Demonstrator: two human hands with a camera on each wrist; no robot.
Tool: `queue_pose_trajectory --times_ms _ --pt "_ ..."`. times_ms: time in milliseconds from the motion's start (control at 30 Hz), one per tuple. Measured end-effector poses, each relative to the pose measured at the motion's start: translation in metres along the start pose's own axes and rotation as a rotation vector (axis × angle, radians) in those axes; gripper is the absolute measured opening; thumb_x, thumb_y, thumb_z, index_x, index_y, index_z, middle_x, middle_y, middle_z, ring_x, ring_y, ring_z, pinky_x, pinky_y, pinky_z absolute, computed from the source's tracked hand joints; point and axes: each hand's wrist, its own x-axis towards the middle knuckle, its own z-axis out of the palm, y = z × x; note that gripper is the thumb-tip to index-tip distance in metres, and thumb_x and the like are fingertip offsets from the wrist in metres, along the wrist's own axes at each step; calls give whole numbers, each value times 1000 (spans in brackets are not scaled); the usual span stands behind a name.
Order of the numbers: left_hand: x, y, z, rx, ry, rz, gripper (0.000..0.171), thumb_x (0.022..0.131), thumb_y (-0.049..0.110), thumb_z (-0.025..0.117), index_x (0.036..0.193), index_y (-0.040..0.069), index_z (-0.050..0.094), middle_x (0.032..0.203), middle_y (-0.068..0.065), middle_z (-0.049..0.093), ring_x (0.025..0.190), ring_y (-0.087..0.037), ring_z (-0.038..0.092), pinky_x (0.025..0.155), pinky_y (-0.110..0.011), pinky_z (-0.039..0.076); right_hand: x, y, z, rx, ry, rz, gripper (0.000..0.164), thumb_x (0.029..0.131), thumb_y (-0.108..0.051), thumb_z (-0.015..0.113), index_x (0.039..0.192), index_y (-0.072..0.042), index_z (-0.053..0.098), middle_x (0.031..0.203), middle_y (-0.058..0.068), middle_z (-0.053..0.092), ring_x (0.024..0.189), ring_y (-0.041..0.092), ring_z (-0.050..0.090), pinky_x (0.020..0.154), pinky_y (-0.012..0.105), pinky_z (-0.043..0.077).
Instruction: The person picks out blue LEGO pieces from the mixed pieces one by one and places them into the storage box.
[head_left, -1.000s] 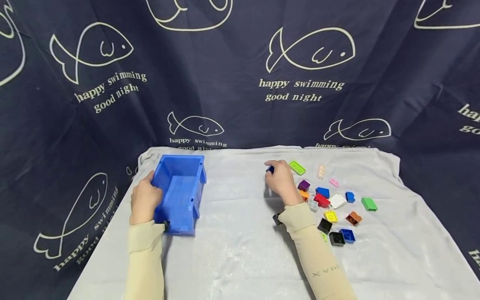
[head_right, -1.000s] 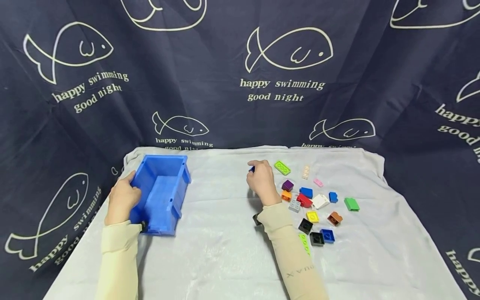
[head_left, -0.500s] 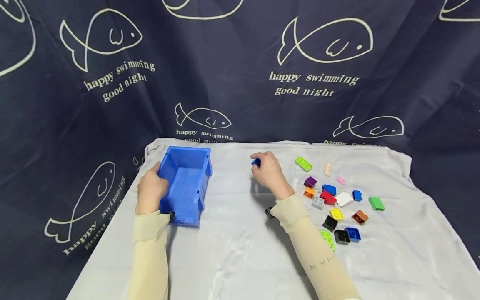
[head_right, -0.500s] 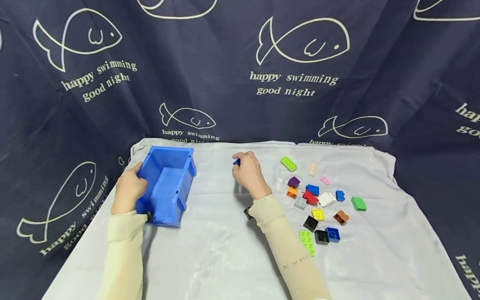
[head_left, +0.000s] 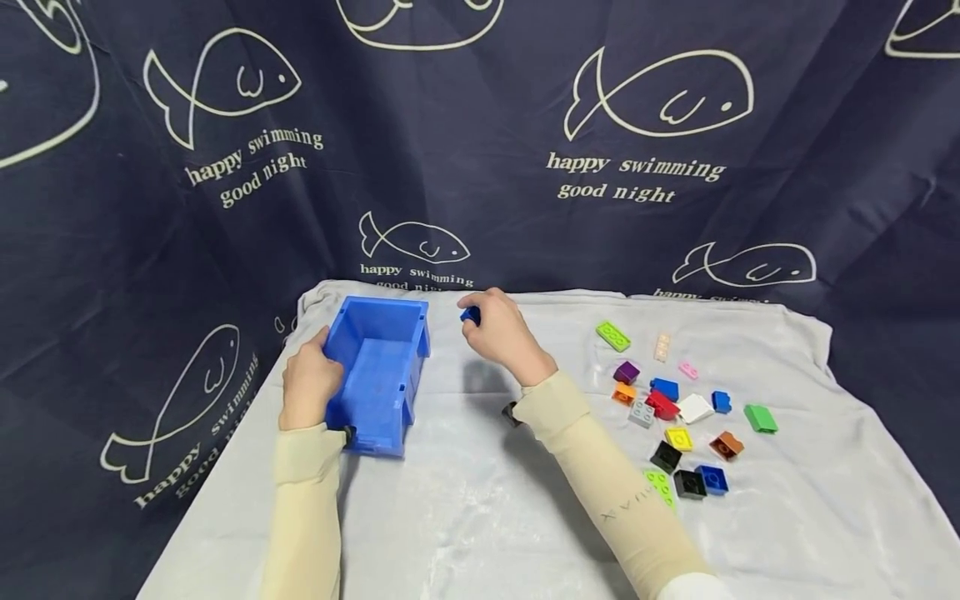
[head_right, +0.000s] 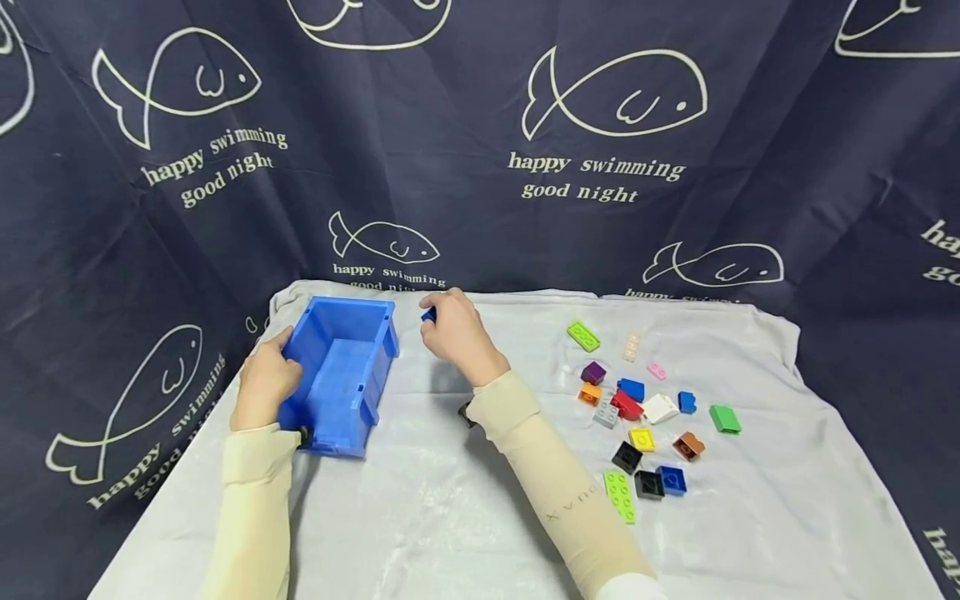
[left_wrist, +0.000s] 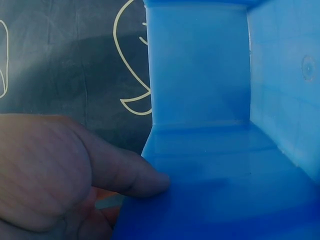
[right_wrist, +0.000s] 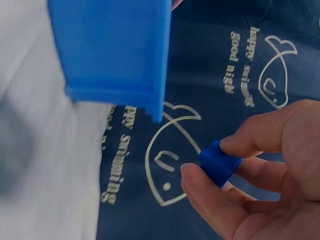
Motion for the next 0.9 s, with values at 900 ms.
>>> queue_pose_trajectory --times_ms 900 --pt "0 -4 0 11 31 19 61 87 5 43 148 1 51 133 -34 61 118 -57 59 98 -67 46 47 -80 28 69 -95 -112 30 90 -12 65 119 -13 75 121 5 72 123 25 58 103 38 47"
